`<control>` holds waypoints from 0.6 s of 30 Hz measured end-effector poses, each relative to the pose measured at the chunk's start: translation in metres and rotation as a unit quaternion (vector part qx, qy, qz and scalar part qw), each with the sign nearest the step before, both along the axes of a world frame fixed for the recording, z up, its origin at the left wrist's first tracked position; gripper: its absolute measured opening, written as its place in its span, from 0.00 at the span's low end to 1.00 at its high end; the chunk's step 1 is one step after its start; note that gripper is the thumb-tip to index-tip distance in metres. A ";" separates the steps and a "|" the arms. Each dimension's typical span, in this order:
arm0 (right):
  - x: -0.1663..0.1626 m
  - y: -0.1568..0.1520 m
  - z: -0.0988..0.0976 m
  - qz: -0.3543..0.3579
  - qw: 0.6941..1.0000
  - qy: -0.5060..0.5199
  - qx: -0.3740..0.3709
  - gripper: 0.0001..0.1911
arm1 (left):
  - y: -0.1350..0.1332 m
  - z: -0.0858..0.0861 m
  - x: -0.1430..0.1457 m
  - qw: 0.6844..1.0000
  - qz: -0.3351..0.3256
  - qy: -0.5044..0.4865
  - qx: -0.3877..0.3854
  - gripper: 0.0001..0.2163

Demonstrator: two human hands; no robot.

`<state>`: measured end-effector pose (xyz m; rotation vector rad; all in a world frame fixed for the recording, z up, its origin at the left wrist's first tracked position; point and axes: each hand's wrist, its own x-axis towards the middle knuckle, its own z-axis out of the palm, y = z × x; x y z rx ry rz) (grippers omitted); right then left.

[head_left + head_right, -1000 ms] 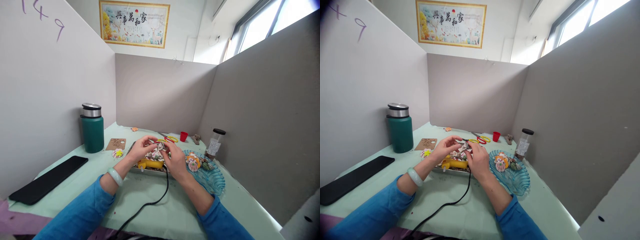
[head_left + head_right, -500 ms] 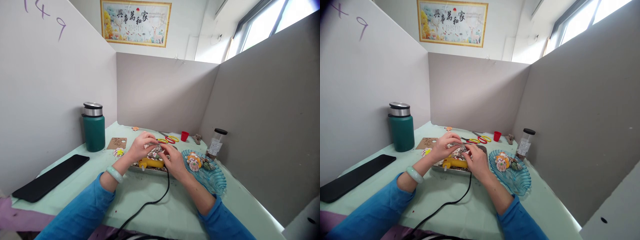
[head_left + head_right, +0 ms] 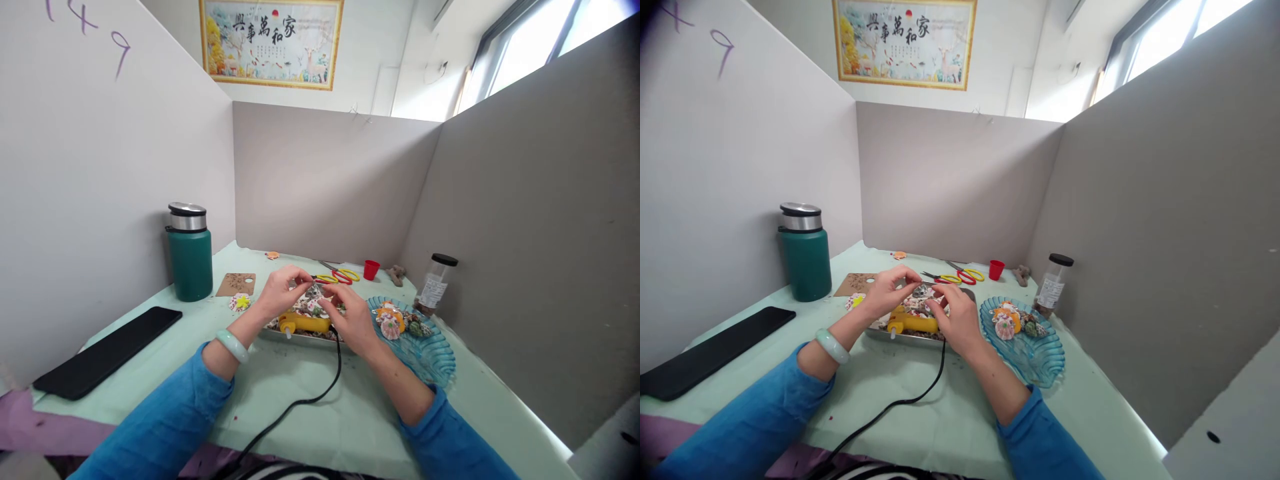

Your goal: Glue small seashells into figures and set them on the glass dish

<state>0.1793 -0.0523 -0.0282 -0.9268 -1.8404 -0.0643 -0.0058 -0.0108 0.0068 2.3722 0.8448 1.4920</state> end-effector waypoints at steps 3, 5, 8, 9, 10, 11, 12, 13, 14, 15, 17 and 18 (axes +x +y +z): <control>-0.001 -0.002 0.001 0.001 1.000 0.000 0.006 0.11 | 0.001 0.000 0.000 0.997 -0.004 -0.034 -0.073 0.05; -0.001 -0.002 0.002 0.000 1.000 0.000 0.012 0.11 | 0.000 0.000 0.000 0.996 -0.003 -0.037 -0.080 0.05; -0.001 -0.003 0.002 -0.006 1.000 0.000 0.017 0.10 | -0.001 0.001 0.000 0.999 -0.002 -0.020 -0.038 0.04; -0.001 -0.003 0.002 -0.009 1.000 -0.001 0.017 0.10 | -0.002 0.001 0.000 1.000 -0.004 -0.011 -0.020 0.04; -0.001 -0.003 0.002 -0.011 1.000 -0.003 0.018 0.10 | -0.002 0.001 0.000 1.000 -0.006 -0.002 -0.003 0.04; -0.001 -0.002 0.002 -0.012 1.000 -0.006 0.018 0.10 | -0.003 0.001 0.001 1.000 -0.009 0.006 0.011 0.04; -0.001 -0.002 0.002 -0.013 1.000 -0.012 0.017 0.10 | -0.004 0.001 0.001 1.000 -0.011 0.013 0.023 0.04; -0.001 -0.002 0.002 -0.014 1.000 -0.018 0.018 0.10 | -0.004 0.001 0.002 0.999 -0.014 0.017 0.032 0.04; -0.001 -0.002 0.002 -0.014 0.999 -0.025 0.018 0.09 | -0.005 0.001 0.002 0.999 -0.016 0.017 0.040 0.04; -0.001 -0.003 0.002 -0.015 0.999 -0.032 0.019 0.09 | -0.005 0.000 0.002 0.999 -0.019 0.015 0.046 0.03; -0.001 -0.003 0.002 -0.020 0.999 -0.044 0.022 0.07 | -0.005 0.000 0.002 0.998 -0.022 0.011 0.056 0.03; -0.002 -0.003 0.001 -0.024 0.998 -0.047 0.024 0.07 | -0.005 0.000 0.003 0.998 -0.021 0.013 0.062 0.03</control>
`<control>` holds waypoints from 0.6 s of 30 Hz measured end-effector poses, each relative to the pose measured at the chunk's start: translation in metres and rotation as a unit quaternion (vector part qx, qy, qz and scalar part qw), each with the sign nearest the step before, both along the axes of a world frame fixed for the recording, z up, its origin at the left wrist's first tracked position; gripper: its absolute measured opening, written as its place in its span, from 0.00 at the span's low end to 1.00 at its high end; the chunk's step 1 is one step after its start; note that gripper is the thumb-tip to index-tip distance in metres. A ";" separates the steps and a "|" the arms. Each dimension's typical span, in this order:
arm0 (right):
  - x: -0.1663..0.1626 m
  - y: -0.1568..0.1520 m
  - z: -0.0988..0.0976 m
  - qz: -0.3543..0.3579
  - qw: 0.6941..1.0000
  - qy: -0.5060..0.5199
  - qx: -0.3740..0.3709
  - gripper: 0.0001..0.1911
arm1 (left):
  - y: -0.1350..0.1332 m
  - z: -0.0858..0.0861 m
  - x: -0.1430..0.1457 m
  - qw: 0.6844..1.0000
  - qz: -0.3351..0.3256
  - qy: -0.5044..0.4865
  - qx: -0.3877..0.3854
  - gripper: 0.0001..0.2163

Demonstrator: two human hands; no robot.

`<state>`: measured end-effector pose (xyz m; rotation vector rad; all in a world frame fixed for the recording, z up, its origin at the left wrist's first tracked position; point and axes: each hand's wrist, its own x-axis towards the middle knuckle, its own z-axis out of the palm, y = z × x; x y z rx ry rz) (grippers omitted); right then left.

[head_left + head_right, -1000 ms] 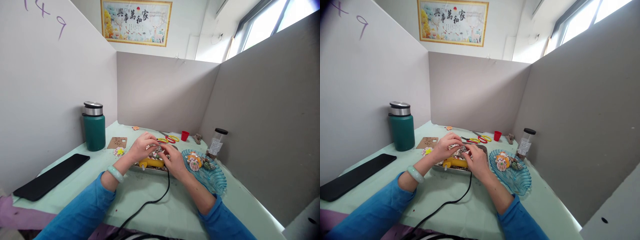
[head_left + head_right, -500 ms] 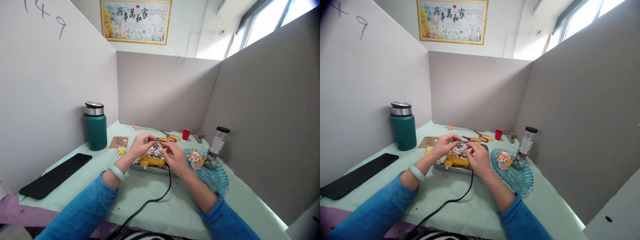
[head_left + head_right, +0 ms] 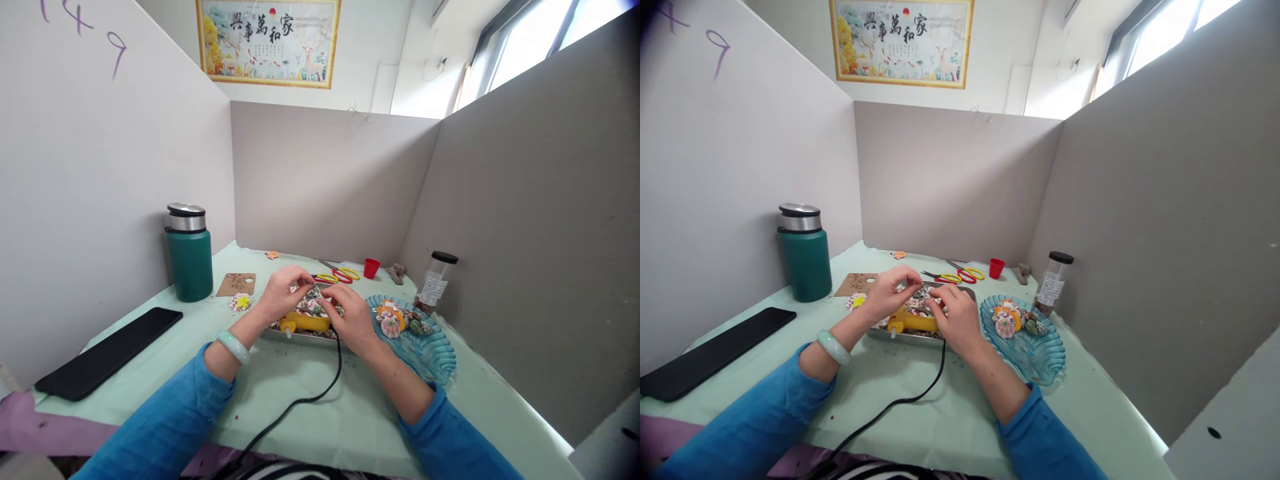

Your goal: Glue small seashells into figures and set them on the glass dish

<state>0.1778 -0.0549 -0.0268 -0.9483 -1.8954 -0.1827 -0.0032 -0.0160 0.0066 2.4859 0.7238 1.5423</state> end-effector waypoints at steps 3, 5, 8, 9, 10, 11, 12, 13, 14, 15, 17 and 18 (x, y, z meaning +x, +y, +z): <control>0.000 0.000 -0.001 -0.006 1.000 0.003 -0.002 0.08 | 0.001 -0.001 0.000 0.999 0.016 0.024 0.025 0.03; 0.000 0.001 -0.001 -0.004 1.000 0.005 -0.002 0.08 | 0.001 -0.001 0.000 0.998 0.028 0.040 0.046 0.03; 0.000 0.002 -0.002 0.000 1.000 0.001 0.002 0.09 | 0.002 -0.002 0.000 0.995 0.037 0.054 0.070 0.03; 0.000 0.003 -0.002 0.001 1.000 -0.001 0.004 0.09 | 0.002 -0.003 0.000 0.995 0.038 0.056 0.078 0.03; 0.001 0.003 -0.003 0.002 1.000 -0.003 0.005 0.09 | 0.003 -0.003 -0.001 0.994 0.037 0.057 0.085 0.03; 0.001 0.004 -0.003 0.003 1.000 -0.004 0.006 0.09 | 0.003 -0.004 -0.001 0.993 0.036 0.057 0.093 0.03; 0.002 0.004 -0.003 0.005 1.000 -0.005 0.007 0.09 | 0.003 -0.005 -0.001 0.993 0.035 0.055 0.102 0.03; 0.002 0.005 -0.004 0.006 1.000 -0.007 0.008 0.09 | 0.003 -0.005 -0.001 0.992 0.034 0.055 0.110 0.03; 0.003 0.005 -0.004 0.007 1.000 -0.008 0.008 0.09 | 0.003 -0.005 0.000 0.991 0.034 0.055 0.116 0.04; 0.003 0.006 -0.004 0.007 1.000 -0.010 0.008 0.09 | 0.003 -0.006 0.000 0.990 0.036 0.057 0.121 0.04; 0.003 0.006 -0.005 0.005 1.000 -0.012 0.009 0.09 | 0.003 -0.007 0.000 0.989 0.041 0.066 0.127 0.04; 0.003 0.007 -0.005 0.004 1.000 -0.013 0.009 0.09 | 0.003 -0.007 0.001 0.988 0.044 0.071 0.128 0.05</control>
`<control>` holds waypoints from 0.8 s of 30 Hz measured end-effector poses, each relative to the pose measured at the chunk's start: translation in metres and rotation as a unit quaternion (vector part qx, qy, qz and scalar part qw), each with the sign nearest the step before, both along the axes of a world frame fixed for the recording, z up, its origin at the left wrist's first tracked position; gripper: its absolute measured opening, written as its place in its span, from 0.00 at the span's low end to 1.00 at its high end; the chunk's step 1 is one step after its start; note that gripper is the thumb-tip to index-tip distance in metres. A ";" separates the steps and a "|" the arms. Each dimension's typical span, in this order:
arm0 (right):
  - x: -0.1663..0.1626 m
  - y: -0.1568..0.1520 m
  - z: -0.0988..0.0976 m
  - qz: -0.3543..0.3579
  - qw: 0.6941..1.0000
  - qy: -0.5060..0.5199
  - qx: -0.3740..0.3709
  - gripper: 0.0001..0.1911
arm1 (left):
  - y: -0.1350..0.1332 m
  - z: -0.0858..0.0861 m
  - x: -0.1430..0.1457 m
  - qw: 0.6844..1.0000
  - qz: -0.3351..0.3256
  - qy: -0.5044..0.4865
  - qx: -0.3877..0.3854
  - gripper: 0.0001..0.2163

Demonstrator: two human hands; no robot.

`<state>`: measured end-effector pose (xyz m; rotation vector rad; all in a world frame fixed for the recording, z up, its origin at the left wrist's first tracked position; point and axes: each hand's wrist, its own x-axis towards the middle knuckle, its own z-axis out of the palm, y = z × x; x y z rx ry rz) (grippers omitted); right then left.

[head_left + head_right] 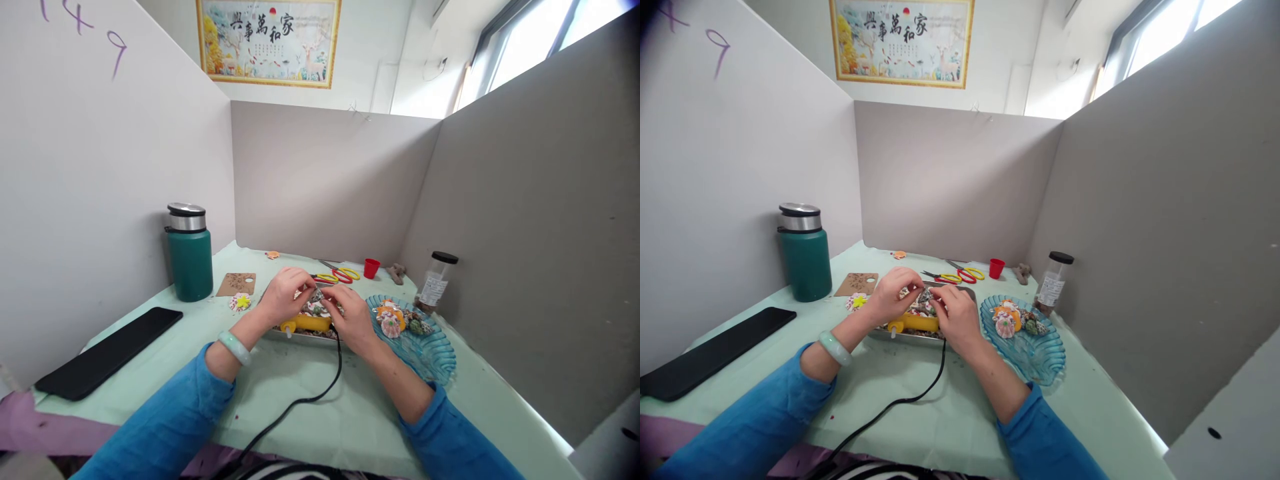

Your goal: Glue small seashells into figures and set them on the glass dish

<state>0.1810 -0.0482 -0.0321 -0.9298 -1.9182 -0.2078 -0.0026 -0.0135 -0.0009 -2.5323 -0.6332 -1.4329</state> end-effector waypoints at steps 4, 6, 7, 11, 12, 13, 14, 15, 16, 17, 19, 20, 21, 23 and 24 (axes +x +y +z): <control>0.000 0.001 0.000 0.001 1.000 -0.003 0.003 0.09 | -0.001 -0.001 0.001 1.000 0.008 0.009 0.001 0.05; 0.000 0.001 0.000 0.001 1.000 -0.003 0.003 0.09 | 0.000 -0.001 0.001 1.000 0.011 0.004 -0.008 0.05; 0.000 0.001 0.000 -0.001 1.000 -0.001 0.001 0.08 | 0.000 -0.001 0.001 1.000 0.013 -0.001 -0.019 0.05; 0.000 0.000 0.002 -0.002 1.000 0.016 -0.007 0.08 | 0.002 -0.001 0.001 0.994 0.010 -0.030 -0.101 0.03; 0.000 0.000 0.002 -0.002 1.000 0.021 -0.008 0.08 | 0.002 0.000 0.001 0.992 0.005 -0.037 -0.124 0.03; 0.000 -0.001 0.003 -0.002 1.000 0.024 -0.009 0.08 | 0.002 0.000 0.001 0.988 0.000 -0.045 -0.145 0.04; 0.000 -0.001 0.003 -0.003 1.000 0.028 -0.010 0.08 | 0.002 0.001 0.001 0.985 -0.003 -0.053 -0.164 0.04; 0.000 -0.001 0.003 -0.005 0.999 0.031 -0.011 0.08 | 0.001 0.001 0.001 0.981 -0.004 -0.061 -0.182 0.04; 0.000 -0.002 0.004 -0.006 0.999 0.033 -0.012 0.08 | 0.001 0.002 0.001 0.977 -0.002 -0.070 -0.199 0.04; 0.000 -0.002 0.004 -0.007 0.999 0.036 -0.013 0.08 | 0.001 0.003 0.001 0.973 0.000 -0.081 -0.215 0.04; 0.000 -0.003 0.004 -0.009 0.999 0.041 -0.016 0.09 | 0.002 0.003 0.001 0.964 0.002 -0.108 -0.244 0.04; 0.000 -0.003 0.005 -0.009 0.999 0.042 -0.017 0.09 | 0.003 0.004 0.000 0.957 -0.004 -0.125 -0.261 0.04; 0.000 -0.003 0.005 -0.009 0.999 0.043 -0.017 0.09 | 0.005 0.003 0.000 0.948 -0.017 -0.146 -0.283 0.04; 0.000 -0.003 0.005 -0.009 0.999 0.044 -0.018 0.09 | 0.008 0.003 -0.002 0.921 -0.065 -0.186 -0.337 0.06; 0.000 -0.003 0.005 -0.009 0.999 0.043 -0.018 0.09 | 0.009 0.003 -0.002 0.903 -0.093 -0.205 -0.365 0.07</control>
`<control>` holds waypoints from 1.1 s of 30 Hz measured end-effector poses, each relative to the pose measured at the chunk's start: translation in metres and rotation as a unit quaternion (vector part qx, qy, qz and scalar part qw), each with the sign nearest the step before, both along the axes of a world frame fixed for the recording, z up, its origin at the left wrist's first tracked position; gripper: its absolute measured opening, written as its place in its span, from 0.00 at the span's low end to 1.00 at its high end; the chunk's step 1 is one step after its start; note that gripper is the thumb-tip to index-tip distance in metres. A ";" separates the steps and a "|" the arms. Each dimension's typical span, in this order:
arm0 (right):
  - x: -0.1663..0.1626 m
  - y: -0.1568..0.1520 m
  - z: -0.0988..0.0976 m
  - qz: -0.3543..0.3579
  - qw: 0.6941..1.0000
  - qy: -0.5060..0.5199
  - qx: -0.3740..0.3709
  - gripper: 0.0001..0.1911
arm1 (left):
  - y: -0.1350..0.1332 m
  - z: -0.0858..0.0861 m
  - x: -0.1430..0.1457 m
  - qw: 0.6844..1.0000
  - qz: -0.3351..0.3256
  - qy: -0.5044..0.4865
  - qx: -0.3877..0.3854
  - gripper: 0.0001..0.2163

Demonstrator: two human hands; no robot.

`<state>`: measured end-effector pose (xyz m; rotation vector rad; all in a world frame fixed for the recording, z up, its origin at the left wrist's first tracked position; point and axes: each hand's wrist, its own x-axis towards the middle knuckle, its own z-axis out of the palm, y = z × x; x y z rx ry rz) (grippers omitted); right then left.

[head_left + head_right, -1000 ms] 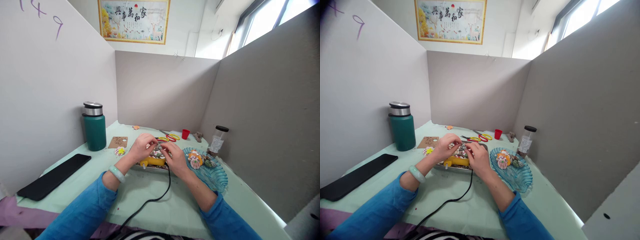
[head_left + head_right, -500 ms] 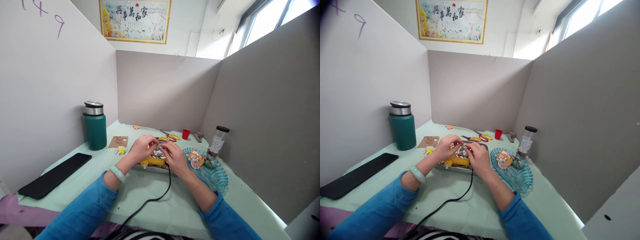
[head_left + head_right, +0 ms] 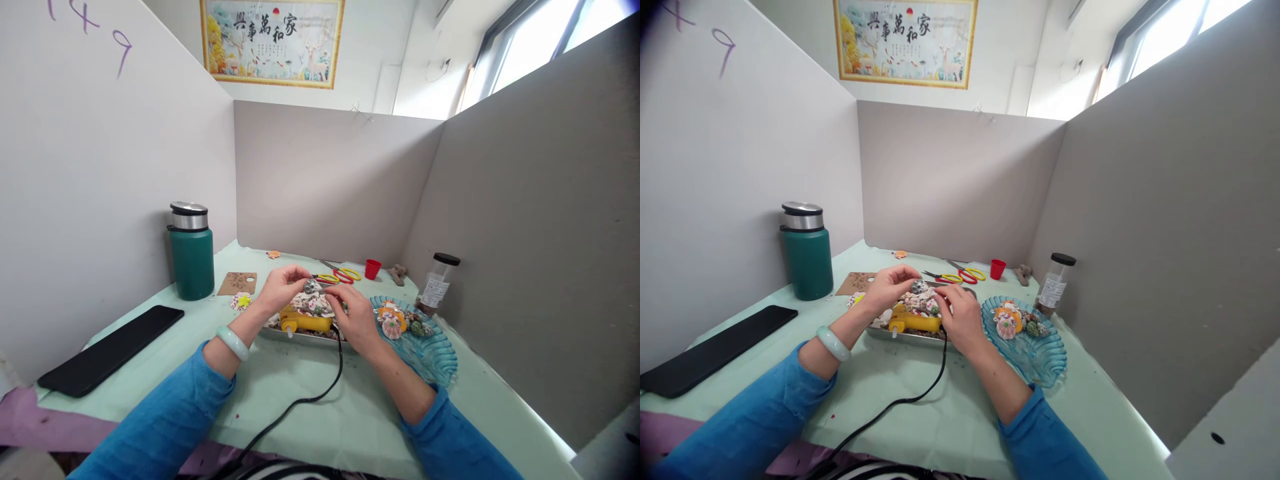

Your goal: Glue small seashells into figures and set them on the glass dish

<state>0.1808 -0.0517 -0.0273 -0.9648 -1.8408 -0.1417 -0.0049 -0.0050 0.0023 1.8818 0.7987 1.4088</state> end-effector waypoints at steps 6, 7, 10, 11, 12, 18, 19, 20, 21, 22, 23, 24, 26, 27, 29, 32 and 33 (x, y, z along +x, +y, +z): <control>-0.002 -0.004 0.002 0.020 1.000 0.003 0.017 0.09 | 0.000 -0.001 -0.003 0.988 -0.103 -0.081 -0.076 0.10; -0.002 -0.005 0.003 0.026 0.999 0.005 0.021 0.09 | 0.000 -0.002 -0.003 0.988 -0.111 -0.079 -0.077 0.10; -0.003 -0.010 0.006 0.044 0.998 0.019 0.035 0.07 | -0.002 -0.001 -0.002 0.990 -0.105 -0.065 -0.072 0.10; -0.004 -0.011 0.006 0.047 0.998 0.024 0.039 0.07 | -0.002 -0.001 -0.001 0.991 -0.098 -0.059 -0.066 0.10; -0.004 -0.012 0.007 0.048 0.998 0.028 0.042 0.06 | -0.003 0.000 -0.001 0.993 -0.092 -0.051 -0.056 0.09; -0.009 -0.012 0.007 0.020 0.999 0.020 0.021 0.09 | -0.010 0.003 0.004 0.996 -0.034 -0.019 0.081 0.04; -0.009 -0.012 0.007 0.016 1.000 0.018 0.016 0.10 | -0.012 0.003 0.004 0.994 -0.021 -0.010 0.109 0.03; -0.009 -0.011 0.006 0.013 1.000 0.015 0.013 0.10 | -0.013 0.004 0.004 0.990 -0.009 0.005 0.139 0.03; -0.009 -0.011 0.006 0.012 1.000 0.012 0.012 0.10 | -0.015 0.004 0.004 0.985 0.003 0.025 0.171 0.03; -0.009 -0.010 0.005 0.011 1.000 0.010 0.012 0.09 | -0.017 0.005 0.004 0.978 0.013 0.047 0.201 0.03; -0.009 -0.010 0.004 0.010 1.000 0.007 0.012 0.09 | -0.018 0.005 0.004 0.972 0.020 0.066 0.227 0.03; -0.008 -0.009 0.003 0.009 1.000 0.004 0.012 0.09 | -0.019 0.005 0.004 0.965 0.024 0.082 0.248 0.03; -0.007 -0.007 0.001 0.010 1.000 0.000 0.010 0.08 | -0.020 0.004 0.004 0.954 0.032 0.103 0.280 0.04; -0.006 -0.006 0.000 0.012 1.000 -0.002 0.009 0.08 | -0.020 0.004 0.004 0.950 0.035 0.112 0.291 0.04; -0.006 -0.005 -0.001 0.019 1.000 -0.002 0.005 0.08 | -0.019 0.002 0.004 0.942 0.039 0.126 0.308 0.05; -0.005 -0.005 0.000 0.040 0.999 0.010 -0.006 0.07 | -0.017 0.000 0.003 0.936 0.040 0.135 0.321 0.06; -0.005 -0.005 0.001 0.049 0.999 0.015 -0.011 0.07 | -0.017 -0.001 0.003 0.935 0.040 0.137 0.324 0.06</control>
